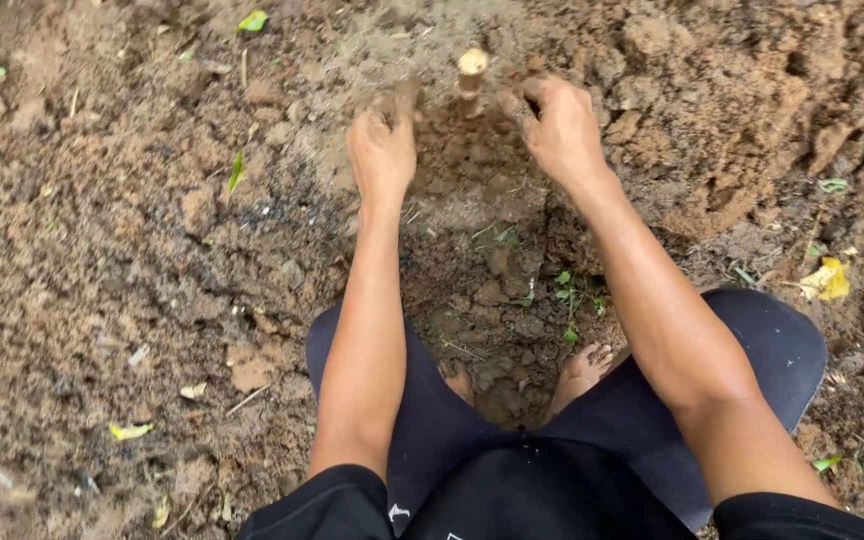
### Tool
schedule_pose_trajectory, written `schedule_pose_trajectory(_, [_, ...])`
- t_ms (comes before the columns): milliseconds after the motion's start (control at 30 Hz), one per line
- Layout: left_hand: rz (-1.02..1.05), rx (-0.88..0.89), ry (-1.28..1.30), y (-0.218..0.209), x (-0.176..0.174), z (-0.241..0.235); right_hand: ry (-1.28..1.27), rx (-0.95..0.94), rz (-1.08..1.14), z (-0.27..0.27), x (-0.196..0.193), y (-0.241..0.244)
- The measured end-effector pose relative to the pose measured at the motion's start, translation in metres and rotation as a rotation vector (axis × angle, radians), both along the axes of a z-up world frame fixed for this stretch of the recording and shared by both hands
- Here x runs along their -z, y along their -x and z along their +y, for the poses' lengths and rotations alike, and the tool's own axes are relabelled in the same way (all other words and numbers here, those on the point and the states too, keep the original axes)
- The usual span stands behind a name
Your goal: The person is using their hands to mound soil around cassava stems that have been placed in the ground in a field.
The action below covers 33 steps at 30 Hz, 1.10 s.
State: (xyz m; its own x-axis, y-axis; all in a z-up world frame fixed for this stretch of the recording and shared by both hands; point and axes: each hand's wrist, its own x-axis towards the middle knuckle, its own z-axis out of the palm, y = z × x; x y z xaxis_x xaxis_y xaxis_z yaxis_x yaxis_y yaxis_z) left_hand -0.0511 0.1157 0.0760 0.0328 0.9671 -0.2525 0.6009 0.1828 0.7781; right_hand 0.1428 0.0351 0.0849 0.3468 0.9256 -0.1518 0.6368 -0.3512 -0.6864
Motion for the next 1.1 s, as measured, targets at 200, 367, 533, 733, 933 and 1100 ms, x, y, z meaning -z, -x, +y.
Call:
schedule_pose_trajectory(200, [0.551, 0.376, 0.168, -0.037, 0.054, -0.032, 0.001, -0.269, -0.184, -0.020, 0.050, -0.027])
schedule_pose_trajectory(367, [0.624, 0.694, 0.245, -0.071, -0.018, -0.070, 0.013, -0.174, -0.550, 0.023, 0.084, -0.169])
schedule_pose_trajectory(533, [0.459, 0.746, 0.207, -0.105, -0.071, -0.081, 0.320, -0.033, -0.482, 0.043, 0.069, -0.176])
schedule_pose_trajectory(733, [-0.262, 0.731, -0.006, -0.174, 0.037, -0.062, 0.320, 0.091, -0.302, 0.008, 0.145, -0.192])
schedule_pose_trajectory(933, [-0.553, 0.202, 0.277, -0.256, 0.119, -0.061, -0.253, 0.562, 0.479, -0.015, 0.156, -0.140])
schedule_pose_trajectory(1100, [-0.519, 0.068, 0.251, -0.171, -0.020, -0.081, -0.593, 0.361, 0.916, -0.034, 0.049, -0.048])
